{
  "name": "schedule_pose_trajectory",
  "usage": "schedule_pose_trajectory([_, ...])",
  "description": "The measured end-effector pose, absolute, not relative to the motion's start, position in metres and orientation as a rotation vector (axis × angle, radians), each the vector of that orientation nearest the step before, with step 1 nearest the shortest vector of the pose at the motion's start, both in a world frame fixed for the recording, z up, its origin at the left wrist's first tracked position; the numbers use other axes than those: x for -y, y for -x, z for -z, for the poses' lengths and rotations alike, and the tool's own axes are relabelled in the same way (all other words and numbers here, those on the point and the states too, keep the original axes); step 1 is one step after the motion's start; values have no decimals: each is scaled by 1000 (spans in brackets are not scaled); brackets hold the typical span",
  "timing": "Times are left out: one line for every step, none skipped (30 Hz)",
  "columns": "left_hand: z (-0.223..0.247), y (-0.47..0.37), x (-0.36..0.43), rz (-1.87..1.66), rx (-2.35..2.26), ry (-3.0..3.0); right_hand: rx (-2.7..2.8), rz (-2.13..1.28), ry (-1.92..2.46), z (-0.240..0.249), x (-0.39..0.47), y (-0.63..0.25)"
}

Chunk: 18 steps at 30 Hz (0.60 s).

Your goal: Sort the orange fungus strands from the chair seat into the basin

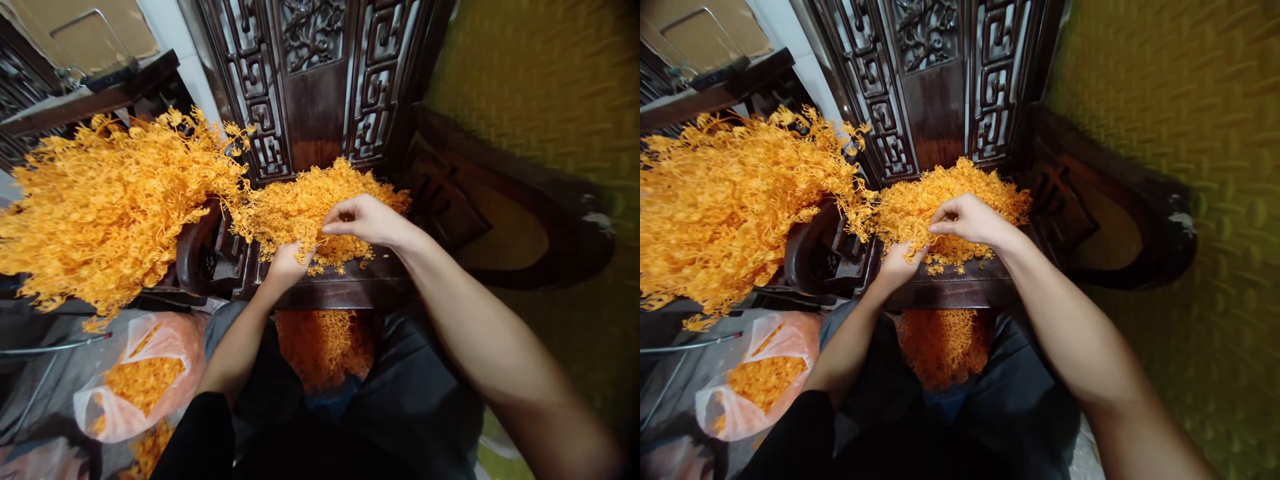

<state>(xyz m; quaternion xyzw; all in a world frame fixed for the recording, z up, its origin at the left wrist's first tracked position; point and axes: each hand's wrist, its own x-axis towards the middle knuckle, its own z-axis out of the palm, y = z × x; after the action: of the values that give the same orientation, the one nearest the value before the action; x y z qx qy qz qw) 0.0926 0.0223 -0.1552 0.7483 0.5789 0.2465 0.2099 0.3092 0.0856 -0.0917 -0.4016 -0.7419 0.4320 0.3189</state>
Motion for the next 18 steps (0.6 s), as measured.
schedule_pose_trajectory([154,-93,-21,-633,-1641,-2113,1887,-1027,1095,94,-90,-311])
schedule_pose_trajectory([154,-93,-20,-594,-1654,-2141,1762,-904,1131,95,-94,-313])
schedule_pose_trajectory([153,-94,-18,-564,-1655,-2169,1599,-792,1146,97,-99,-316])
schedule_pose_trajectory([153,-94,-17,-539,-1648,-2202,1436,-714,1132,98,-104,-319])
schedule_pose_trajectory([153,-94,-16,-517,-1639,-2239,1312,-692,1090,98,-107,-322])
schedule_pose_trajectory([153,-94,-15,-502,-1628,-2276,1244,-729,1034,97,-108,-324])
schedule_pose_trajectory([154,-93,-15,-498,-1615,-2313,1239,-816,972,96,-107,-325])
schedule_pose_trajectory([155,-92,-16,-507,-1593,-2348,1287,-929,912,95,-104,-325])
schedule_pose_trajectory([156,-91,-17,-525,-1558,-2380,1365,-1039,858,95,-100,-323])
schedule_pose_trajectory([158,-89,-17,-535,-1510,-2417,1445,-1131,819,94,-95,-320])
schedule_pose_trajectory([159,-87,-18,-529,-1454,-2459,1508,-1207,799,94,-90,-316])
schedule_pose_trajectory([161,-86,-19,-508,-1389,-2507,1545,-1271,800,95,-86,-312])
schedule_pose_trajectory([162,-84,-19,-482,-1320,-2554,1558,-1333,816,96,-82,-308])
schedule_pose_trajectory([163,-84,-18,-462,-1253,-2594,1551,-1407,843,97,-80,-304])
schedule_pose_trajectory([164,-83,-18,-458,-1189,-2625,1539,-1506,867,97,-78,-301])
schedule_pose_trajectory([164,-84,-17,-473,-1128,-2648,1535,-1630,876,98,-76,-299])
schedule_pose_trajectory([164,-85,-16,-501,-1076,-2660,1539,-1770,861,98,-74,-297])
schedule_pose_trajectory([164,-86,-15,-533,-1036,-2664,1550,-1909,825,98,-73,-295])
